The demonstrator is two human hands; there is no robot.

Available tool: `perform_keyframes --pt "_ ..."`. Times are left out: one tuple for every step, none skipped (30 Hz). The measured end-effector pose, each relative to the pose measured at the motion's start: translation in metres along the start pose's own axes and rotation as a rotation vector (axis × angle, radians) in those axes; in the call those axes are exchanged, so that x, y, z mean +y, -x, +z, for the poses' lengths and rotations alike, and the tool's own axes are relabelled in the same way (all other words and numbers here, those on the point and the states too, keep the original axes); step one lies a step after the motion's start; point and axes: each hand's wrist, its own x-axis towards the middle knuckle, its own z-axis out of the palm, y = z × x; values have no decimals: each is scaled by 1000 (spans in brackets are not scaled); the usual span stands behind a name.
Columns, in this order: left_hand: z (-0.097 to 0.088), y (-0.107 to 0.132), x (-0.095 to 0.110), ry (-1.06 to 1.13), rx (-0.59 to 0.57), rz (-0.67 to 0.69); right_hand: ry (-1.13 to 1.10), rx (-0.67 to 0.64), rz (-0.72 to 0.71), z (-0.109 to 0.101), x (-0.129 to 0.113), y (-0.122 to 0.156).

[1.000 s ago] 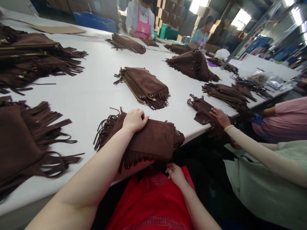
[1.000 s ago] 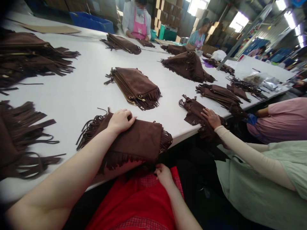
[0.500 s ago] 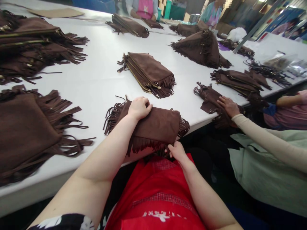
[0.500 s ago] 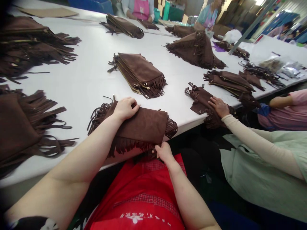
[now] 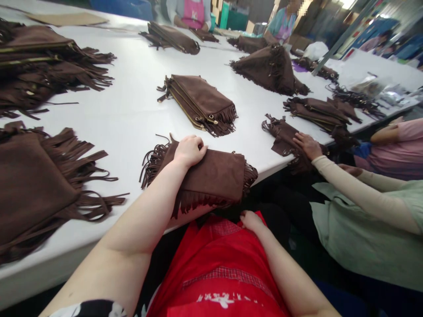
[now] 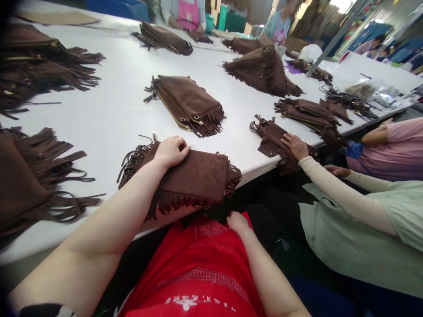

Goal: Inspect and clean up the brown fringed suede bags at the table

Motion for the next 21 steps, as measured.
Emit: perform_keyframes --pt "0 0 0 1 1 7 -22 23 -10 0 -1 0" --pt "0 0 -1 -1 1 13 -65 61 -39 0 -2 1" --pt "0 0 -1 -4 2 15 -132 116 -88 -2 -6 3" --pt "0 0 -1 -9 5 14 -220 177 -156 -4 -11 7" --pt "0 -1 -1 -15 8 10 -321 229 -241 -8 -18 13" --pt "0 -1 -1 -19 9 5 -425 253 -331 -12 -26 19" --pt "0 -1 -1 -21 8 -1 -517 234 -413 -16 -36 26" --pt "0 -1 -1 -23 6 -6 -585 169 -474 -19 -46 33" --pt "0 -1 -1 -26 3 -7 -636 79 -509 -21 -56 40" --pt "-1 -1 -1 -29 -1 -6 -670 -7 -517 -22 -66 45" --pt "-2 -1 -1 -34 -4 -4 -688 -65 -498 -22 -74 49" --pt "-2 -1 0 -39 -9 -1 -698 -87 -465 -21 -82 50" --pt "-4 -1 1 -45 -15 0 -704 -84 -427 -18 -87 51" --pt "-5 -1 1 -50 -22 -1 -709 -69 -391 -15 -91 50" --pt "-7 -1 3 -55 -31 -6 -710 -55 -362 -12 -93 48" --pt "-8 -1 4 -61 -45 -7 -701 -56 -341 -9 -93 46" --pt "-10 -1 5 -69 -63 -12 -677 -74 -324 -6 -91 44" --pt "-11 -2 5 -81 -81 -17 -645 -100 -301 -3 -89 43" --pt "-11 -3 5 -93 -104 -15 -611 -131 -276 1 -85 41" --pt "-11 -5 4 -106 -111 -37 -586 -163 -247 4 -82 40" --pt "-9 -7 1 -111 -117 -47 -583 -191 -219 7 -78 40"
